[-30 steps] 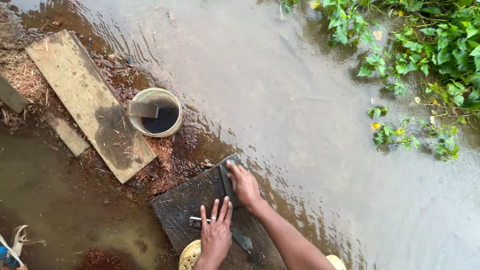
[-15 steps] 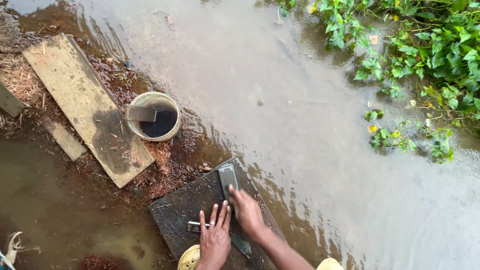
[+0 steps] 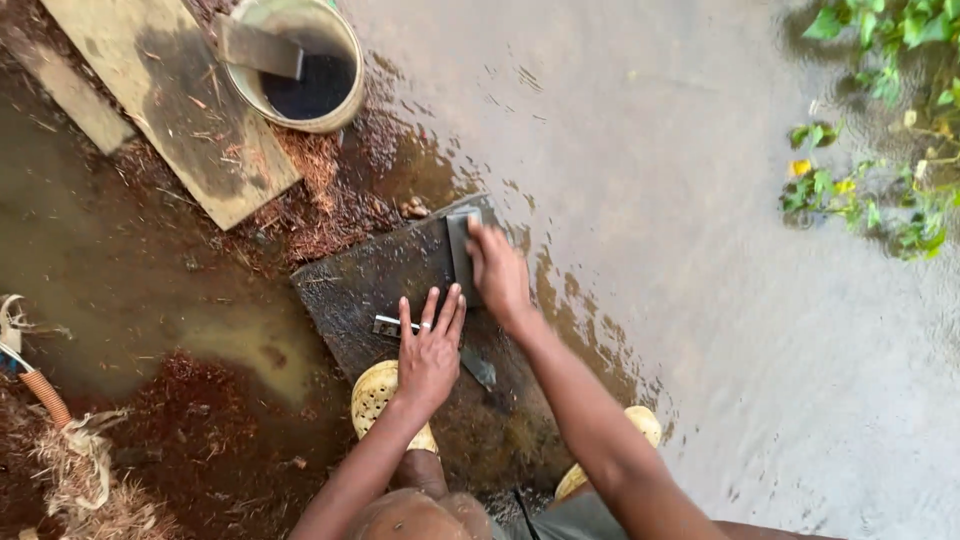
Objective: The person sharpens several small metal pieces on a wet sharpening stone placed on a wooden plank. They repeatedly rub the metal against the stone, occasionally dipping it into a bucket of water and inspecting the edge.
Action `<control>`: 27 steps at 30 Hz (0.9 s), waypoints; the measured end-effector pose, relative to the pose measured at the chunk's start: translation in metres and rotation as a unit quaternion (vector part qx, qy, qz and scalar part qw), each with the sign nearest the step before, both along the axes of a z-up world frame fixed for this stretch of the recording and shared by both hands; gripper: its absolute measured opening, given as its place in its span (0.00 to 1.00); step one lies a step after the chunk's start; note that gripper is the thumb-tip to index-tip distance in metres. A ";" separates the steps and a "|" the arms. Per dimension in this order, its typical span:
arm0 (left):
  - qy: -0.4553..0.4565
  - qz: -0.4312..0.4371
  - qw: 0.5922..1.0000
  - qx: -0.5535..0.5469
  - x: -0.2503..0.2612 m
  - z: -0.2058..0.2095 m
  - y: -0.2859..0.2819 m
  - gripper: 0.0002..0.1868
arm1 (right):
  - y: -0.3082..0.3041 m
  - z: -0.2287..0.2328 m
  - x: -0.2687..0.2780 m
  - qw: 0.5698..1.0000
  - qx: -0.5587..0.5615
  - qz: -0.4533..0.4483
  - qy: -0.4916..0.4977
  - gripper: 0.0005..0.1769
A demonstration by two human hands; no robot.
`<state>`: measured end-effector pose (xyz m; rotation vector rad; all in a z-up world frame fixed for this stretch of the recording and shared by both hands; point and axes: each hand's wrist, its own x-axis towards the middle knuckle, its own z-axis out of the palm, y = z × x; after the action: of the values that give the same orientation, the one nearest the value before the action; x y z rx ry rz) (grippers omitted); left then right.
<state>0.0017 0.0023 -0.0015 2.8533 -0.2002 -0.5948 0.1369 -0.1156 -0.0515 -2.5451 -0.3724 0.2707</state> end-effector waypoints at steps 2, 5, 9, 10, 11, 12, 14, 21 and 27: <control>0.011 0.001 1.000 -0.015 -0.005 -0.004 -0.001 0.46 | -0.002 0.000 -0.003 1.000 0.020 -0.006 0.004 0.15; 0.026 0.001 0.999 -0.033 -0.008 -0.006 0.000 0.46 | -0.015 0.015 -0.049 0.999 0.025 -0.009 0.035 0.16; 0.051 -0.002 0.998 -0.037 0.001 -0.003 0.003 0.45 | -0.021 -0.020 -0.035 0.999 -0.014 -0.009 0.035 0.11; 0.051 -0.004 0.998 -0.037 0.001 -0.004 0.003 0.45 | -0.013 -0.009 -0.017 0.999 -0.013 -0.011 0.035 0.11; 0.049 -0.009 0.998 -0.036 0.001 -0.004 0.003 0.45 | -0.005 0.004 0.000 1.000 0.004 -0.014 0.018 0.13; 0.046 -0.007 0.998 -0.036 0.001 -0.004 0.002 0.46 | 0.003 0.017 0.020 1.000 0.022 -0.011 0.001 0.15; 0.040 -0.006 0.999 -0.032 -0.005 -0.007 0.002 0.46 | -0.004 0.022 -0.025 0.999 0.023 -0.013 0.023 0.13; 0.025 -0.011 0.999 -0.026 -0.001 -0.001 0.003 0.45 | 0.001 0.002 0.013 0.998 0.053 -0.033 0.002 0.17; 0.029 -0.016 0.999 -0.032 -0.002 -0.002 0.003 0.45 | -0.029 0.015 -0.073 0.998 0.006 -0.011 0.059 0.15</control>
<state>0.0001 0.0057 -0.0035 2.7724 -0.2517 -0.6633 0.0641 -0.1445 -0.0366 -2.5058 -0.3004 0.4075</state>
